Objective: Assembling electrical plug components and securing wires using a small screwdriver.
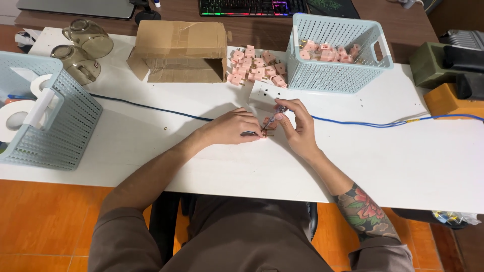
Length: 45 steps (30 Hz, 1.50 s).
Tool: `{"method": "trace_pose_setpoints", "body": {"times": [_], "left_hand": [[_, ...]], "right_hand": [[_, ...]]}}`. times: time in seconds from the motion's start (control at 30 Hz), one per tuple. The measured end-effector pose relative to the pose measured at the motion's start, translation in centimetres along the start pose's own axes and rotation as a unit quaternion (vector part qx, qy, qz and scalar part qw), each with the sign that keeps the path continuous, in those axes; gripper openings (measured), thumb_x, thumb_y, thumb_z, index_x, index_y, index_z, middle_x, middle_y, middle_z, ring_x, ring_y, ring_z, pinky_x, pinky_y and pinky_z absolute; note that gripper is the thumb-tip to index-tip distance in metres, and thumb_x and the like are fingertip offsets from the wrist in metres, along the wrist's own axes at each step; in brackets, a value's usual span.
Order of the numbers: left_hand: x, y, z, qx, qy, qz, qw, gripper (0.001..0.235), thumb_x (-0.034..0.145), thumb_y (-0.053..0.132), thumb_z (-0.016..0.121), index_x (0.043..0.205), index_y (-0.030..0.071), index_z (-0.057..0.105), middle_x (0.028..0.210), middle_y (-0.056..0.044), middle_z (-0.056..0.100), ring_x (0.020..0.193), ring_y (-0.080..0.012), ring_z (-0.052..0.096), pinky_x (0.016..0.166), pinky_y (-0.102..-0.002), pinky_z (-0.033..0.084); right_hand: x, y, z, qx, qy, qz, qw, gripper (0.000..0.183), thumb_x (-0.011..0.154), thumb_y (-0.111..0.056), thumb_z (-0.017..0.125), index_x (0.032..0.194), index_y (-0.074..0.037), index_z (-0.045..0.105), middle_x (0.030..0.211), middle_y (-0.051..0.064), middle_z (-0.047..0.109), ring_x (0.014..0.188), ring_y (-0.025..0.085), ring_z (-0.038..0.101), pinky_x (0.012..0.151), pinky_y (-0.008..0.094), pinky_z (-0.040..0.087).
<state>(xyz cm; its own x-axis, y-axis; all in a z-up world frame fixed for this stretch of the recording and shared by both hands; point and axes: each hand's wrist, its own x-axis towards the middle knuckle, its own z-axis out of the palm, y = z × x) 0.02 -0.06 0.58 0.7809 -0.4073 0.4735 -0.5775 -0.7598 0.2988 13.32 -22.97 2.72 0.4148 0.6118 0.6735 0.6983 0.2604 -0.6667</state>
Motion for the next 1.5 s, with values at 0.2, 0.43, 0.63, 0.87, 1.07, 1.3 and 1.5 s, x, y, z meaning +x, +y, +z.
{"method": "trace_pose_setpoints", "body": {"times": [0.2,0.43,0.63,0.87,1.07,1.3,1.5], "left_hand": [[-0.2,-0.4,0.8,-0.004,0.007,0.014,1.000,0.011,0.110,0.027,0.079,0.113,0.019,0.086,0.110,-0.002,0.084,0.104,-0.0205,0.078,0.096,-0.037,0.055],[-0.1,-0.2,0.4,-0.017,0.019,0.014,1.000,0.010,0.111,0.025,0.079,0.112,0.019,0.087,0.109,-0.002,0.085,0.103,-0.0184,0.078,0.095,-0.037,0.055],[-1.1,-1.1,2.0,-0.008,0.051,0.038,0.998,0.013,0.114,0.027,0.071,0.114,0.019,0.081,0.116,-0.001,0.081,0.108,-0.0213,0.074,0.101,-0.041,0.052],[-0.1,0.6,-0.4,-0.016,0.081,0.021,0.996,0.014,0.119,0.021,0.068,0.118,0.013,0.080,0.119,-0.003,0.078,0.105,-0.0234,0.072,0.102,-0.044,0.052],[-0.3,-0.7,1.4,0.007,0.089,0.052,0.995,0.014,0.117,0.018,0.067,0.121,0.015,0.080,0.126,-0.004,0.077,0.114,-0.0247,0.072,0.103,-0.051,0.051],[-1.5,-0.6,3.4,0.002,0.080,0.038,0.996,0.009,0.113,0.024,0.074,0.113,0.020,0.082,0.118,0.003,0.081,0.108,-0.0199,0.074,0.104,-0.045,0.051],[-0.4,0.6,1.4,0.023,0.088,0.074,0.993,0.009,0.114,0.024,0.074,0.112,0.020,0.082,0.119,0.002,0.081,0.108,-0.0198,0.075,0.100,-0.043,0.052]], "right_hand": [[-0.1,1.0,-0.3,0.018,0.009,-0.006,1.000,0.037,0.111,0.000,0.072,0.149,0.005,0.070,0.116,0.018,0.074,0.117,0.032,0.074,0.109,0.053,0.057],[-1.7,3.2,-0.1,0.017,0.009,0.010,1.000,0.041,0.109,-0.001,0.074,0.149,0.005,0.070,0.116,0.020,0.079,0.117,0.035,0.077,0.110,0.053,0.057],[-4.6,6.8,-0.1,0.012,0.070,-0.002,0.997,0.046,0.103,0.005,0.078,0.148,0.011,0.067,0.118,0.023,0.080,0.115,0.038,0.081,0.109,0.054,0.060],[-6.1,6.7,0.1,0.033,0.165,-0.036,0.985,0.043,0.101,0.010,0.073,0.141,0.015,0.057,0.108,0.027,0.077,0.095,0.044,0.083,0.090,0.057,0.067],[-8.5,9.5,-0.3,0.036,0.165,-0.047,0.985,0.040,0.101,0.010,0.077,0.135,0.013,0.057,0.108,0.029,0.075,0.092,0.046,0.081,0.084,0.057,0.067],[-2.8,5.3,0.4,0.003,0.150,-0.057,0.987,0.038,0.113,0.004,0.073,0.143,0.018,0.054,0.114,0.026,0.073,0.104,0.043,0.079,0.098,0.054,0.059],[-3.4,6.0,-0.6,-0.013,0.115,-0.017,0.993,0.038,0.111,0.005,0.078,0.144,0.014,0.062,0.128,0.024,0.070,0.116,0.039,0.079,0.108,0.055,0.058]]}}
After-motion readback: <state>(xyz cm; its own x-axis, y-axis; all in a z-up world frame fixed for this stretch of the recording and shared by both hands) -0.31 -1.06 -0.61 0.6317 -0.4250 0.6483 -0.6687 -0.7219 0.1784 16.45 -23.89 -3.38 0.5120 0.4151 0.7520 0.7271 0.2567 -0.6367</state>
